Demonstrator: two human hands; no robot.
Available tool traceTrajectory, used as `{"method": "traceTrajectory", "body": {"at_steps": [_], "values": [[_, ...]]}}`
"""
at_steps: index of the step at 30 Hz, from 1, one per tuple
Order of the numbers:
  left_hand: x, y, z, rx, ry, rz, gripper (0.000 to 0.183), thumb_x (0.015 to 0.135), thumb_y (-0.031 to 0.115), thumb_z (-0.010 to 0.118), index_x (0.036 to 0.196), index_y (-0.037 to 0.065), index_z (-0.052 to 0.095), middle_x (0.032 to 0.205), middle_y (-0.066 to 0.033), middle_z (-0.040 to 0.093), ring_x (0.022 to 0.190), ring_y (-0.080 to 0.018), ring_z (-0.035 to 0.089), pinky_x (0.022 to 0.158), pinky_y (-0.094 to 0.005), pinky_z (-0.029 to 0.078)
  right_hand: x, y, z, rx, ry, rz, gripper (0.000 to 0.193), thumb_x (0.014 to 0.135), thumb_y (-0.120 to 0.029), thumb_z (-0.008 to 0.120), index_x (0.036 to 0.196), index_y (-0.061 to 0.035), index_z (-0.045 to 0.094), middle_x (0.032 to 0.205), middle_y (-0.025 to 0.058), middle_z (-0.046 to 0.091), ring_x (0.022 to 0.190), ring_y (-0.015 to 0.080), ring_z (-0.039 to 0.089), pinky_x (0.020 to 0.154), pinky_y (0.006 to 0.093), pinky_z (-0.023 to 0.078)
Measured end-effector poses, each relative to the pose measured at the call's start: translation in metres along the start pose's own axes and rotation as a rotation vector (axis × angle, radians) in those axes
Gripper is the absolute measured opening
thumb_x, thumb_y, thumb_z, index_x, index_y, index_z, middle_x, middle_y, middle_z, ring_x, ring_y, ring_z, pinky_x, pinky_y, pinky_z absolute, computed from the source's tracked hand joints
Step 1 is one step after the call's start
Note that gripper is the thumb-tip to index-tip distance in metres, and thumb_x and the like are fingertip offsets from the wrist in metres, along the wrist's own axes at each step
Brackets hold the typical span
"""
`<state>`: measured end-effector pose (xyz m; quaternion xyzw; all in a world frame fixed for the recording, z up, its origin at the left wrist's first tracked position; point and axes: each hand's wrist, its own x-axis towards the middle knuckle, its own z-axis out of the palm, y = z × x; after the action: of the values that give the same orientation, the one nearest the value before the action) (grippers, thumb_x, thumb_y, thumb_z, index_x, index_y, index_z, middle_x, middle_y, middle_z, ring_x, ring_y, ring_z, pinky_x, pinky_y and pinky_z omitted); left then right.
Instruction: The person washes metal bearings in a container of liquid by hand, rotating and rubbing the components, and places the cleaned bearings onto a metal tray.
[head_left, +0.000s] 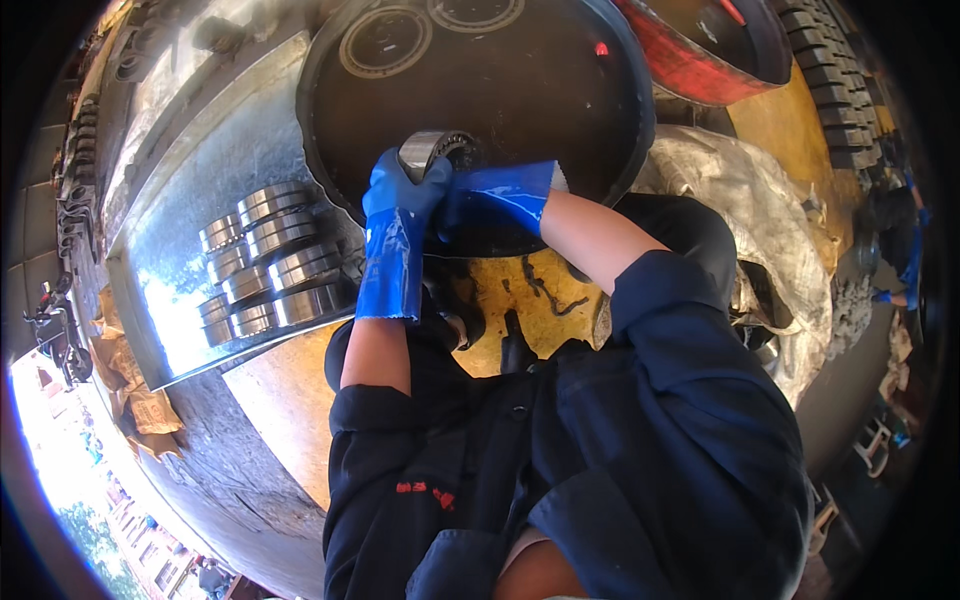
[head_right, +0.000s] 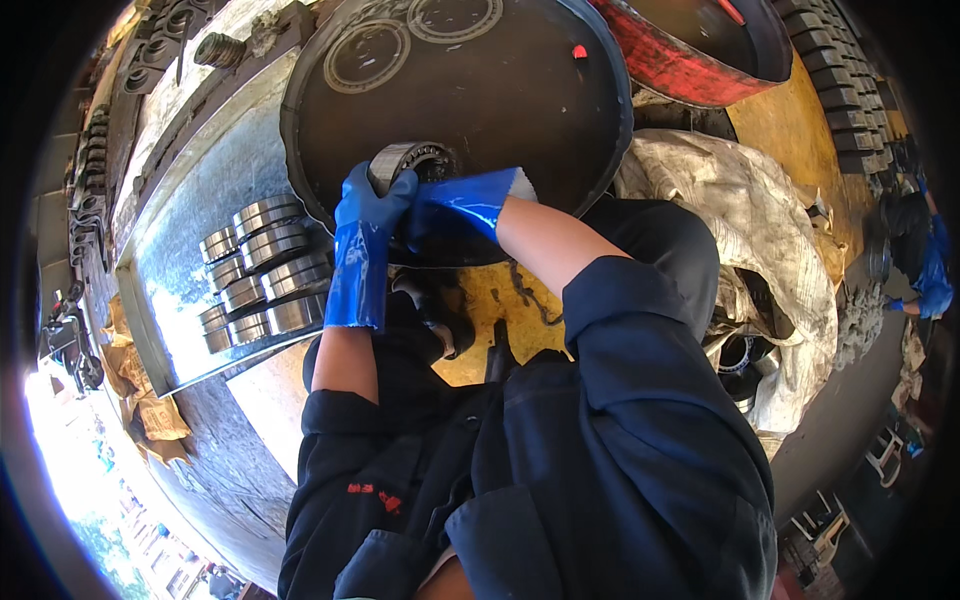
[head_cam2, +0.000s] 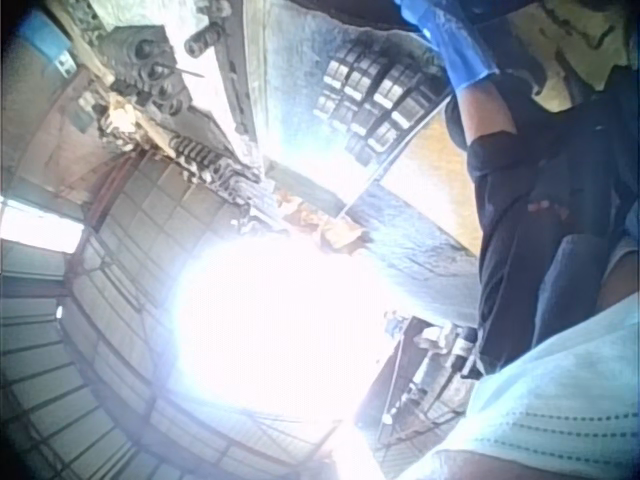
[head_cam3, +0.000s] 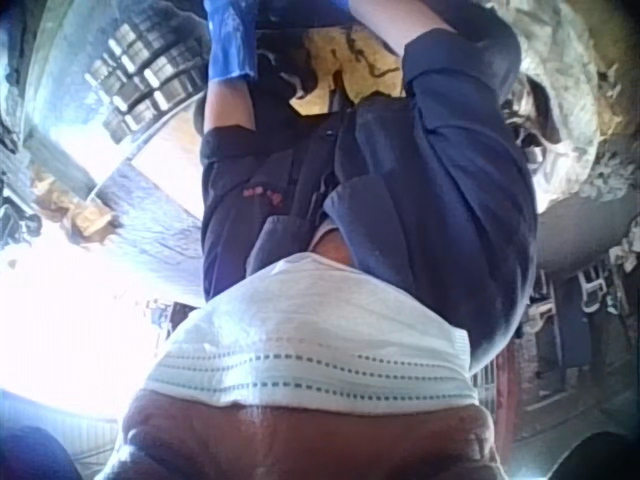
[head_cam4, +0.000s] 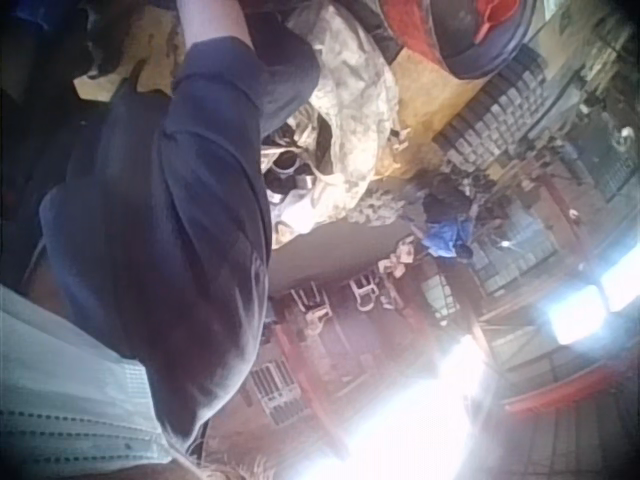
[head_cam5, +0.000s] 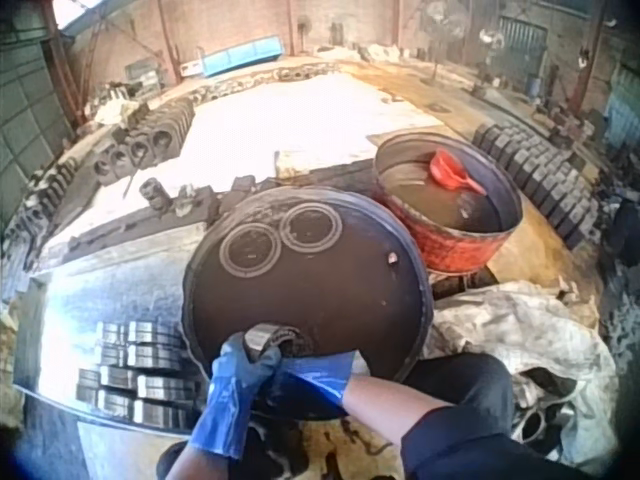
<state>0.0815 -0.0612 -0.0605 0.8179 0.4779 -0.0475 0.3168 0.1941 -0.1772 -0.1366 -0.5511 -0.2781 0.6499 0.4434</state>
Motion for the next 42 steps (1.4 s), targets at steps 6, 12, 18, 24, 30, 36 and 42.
{"method": "traceTrajectory", "body": {"at_steps": [6, 12, 18, 24, 30, 36, 42], "values": [[0.003, -0.003, -0.007, -0.005, -0.030, -0.053, 0.096, 0.079, 0.067, 0.076, 0.150, 0.007, 0.051, 0.143, -0.0253, 0.060, 0.131, -0.0429, 0.061, 0.109, -0.0475, 0.051, 0.026, 0.007, 0.031, -0.315, 0.164, 0.085, 0.031, 0.106, -0.025, 0.055, 0.129, -0.0076, 0.067, 0.117, 0.0099, 0.074, 0.106, 0.0214, 0.069, 0.089, 0.0334, 0.055], [0.009, 0.000, 0.008, -0.045, 0.001, 0.056, 0.082, 0.080, 0.059, 0.078, 0.139, 0.005, 0.059, 0.131, -0.0241, 0.068, 0.122, -0.0415, 0.066, 0.105, -0.0466, 0.053, 0.057, 0.053, 0.002, -0.970, 0.270, -0.337, 0.031, 0.103, -0.029, 0.058, 0.120, -0.0083, 0.073, 0.113, 0.0133, 0.077, 0.103, 0.0256, 0.073, 0.086, 0.0386, 0.057], [0.000, -0.001, -0.005, -0.031, 0.006, -0.016, 0.080, 0.081, 0.059, 0.077, 0.140, 0.008, 0.060, 0.135, -0.0238, 0.066, 0.125, -0.0410, 0.065, 0.107, -0.0463, 0.052, 0.005, 0.001, 0.018, -0.110, 0.161, -0.214, 0.030, 0.104, -0.025, 0.057, 0.126, -0.0080, 0.069, 0.114, 0.0140, 0.075, 0.107, 0.0252, 0.071, 0.089, 0.0380, 0.056], [0.003, 0.003, -0.003, -0.022, -0.019, -0.036, 0.082, 0.081, 0.059, 0.077, 0.143, 0.009, 0.058, 0.138, -0.0235, 0.065, 0.127, -0.0404, 0.064, 0.108, -0.0455, 0.052, 0.008, -0.004, 0.012, -0.206, 0.108, -0.175, 0.029, 0.104, -0.022, 0.060, 0.129, -0.0073, 0.067, 0.119, 0.0138, 0.072, 0.110, 0.0227, 0.069, 0.092, 0.0369, 0.055], [0.006, -0.004, -0.005, -0.061, -0.043, -0.044, 0.082, 0.082, 0.059, 0.077, 0.144, 0.010, 0.057, 0.139, -0.0237, 0.064, 0.129, -0.0408, 0.063, 0.109, -0.0461, 0.051, 0.003, -0.011, 0.037, -0.521, 0.261, -0.322, 0.030, 0.104, -0.018, 0.062, 0.131, -0.0066, 0.066, 0.124, 0.0137, 0.070, 0.113, 0.0203, 0.066, 0.096, 0.0359, 0.055], [0.008, -0.002, -0.003, -0.052, -0.046, -0.038, 0.082, 0.082, 0.059, 0.077, 0.144, 0.009, 0.057, 0.140, -0.0242, 0.063, 0.129, -0.0415, 0.063, 0.109, -0.0466, 0.051, 0.020, 0.007, 0.030, 0.314, 0.289, -0.128, 0.027, 0.100, -0.009, 0.064, 0.126, -0.0049, 0.069, 0.118, 0.0152, 0.073, 0.105, 0.0215, 0.069, 0.089, 0.0369, 0.056], [0.008, 0.001, -0.006, -0.024, -0.058, -0.052, 0.081, 0.083, 0.058, 0.077, 0.144, 0.009, 0.057, 0.138, -0.0241, 0.065, 0.128, -0.0415, 0.063, 0.108, -0.0463, 0.052, 0.033, 0.020, 0.010, 0.018, 0.028, 0.096, 0.027, 0.101, -0.008, 0.062, 0.127, -0.0038, 0.069, 0.114, 0.0151, 0.073, 0.106, 0.0202, 0.069, 0.089, 0.0363, 0.056]]}}
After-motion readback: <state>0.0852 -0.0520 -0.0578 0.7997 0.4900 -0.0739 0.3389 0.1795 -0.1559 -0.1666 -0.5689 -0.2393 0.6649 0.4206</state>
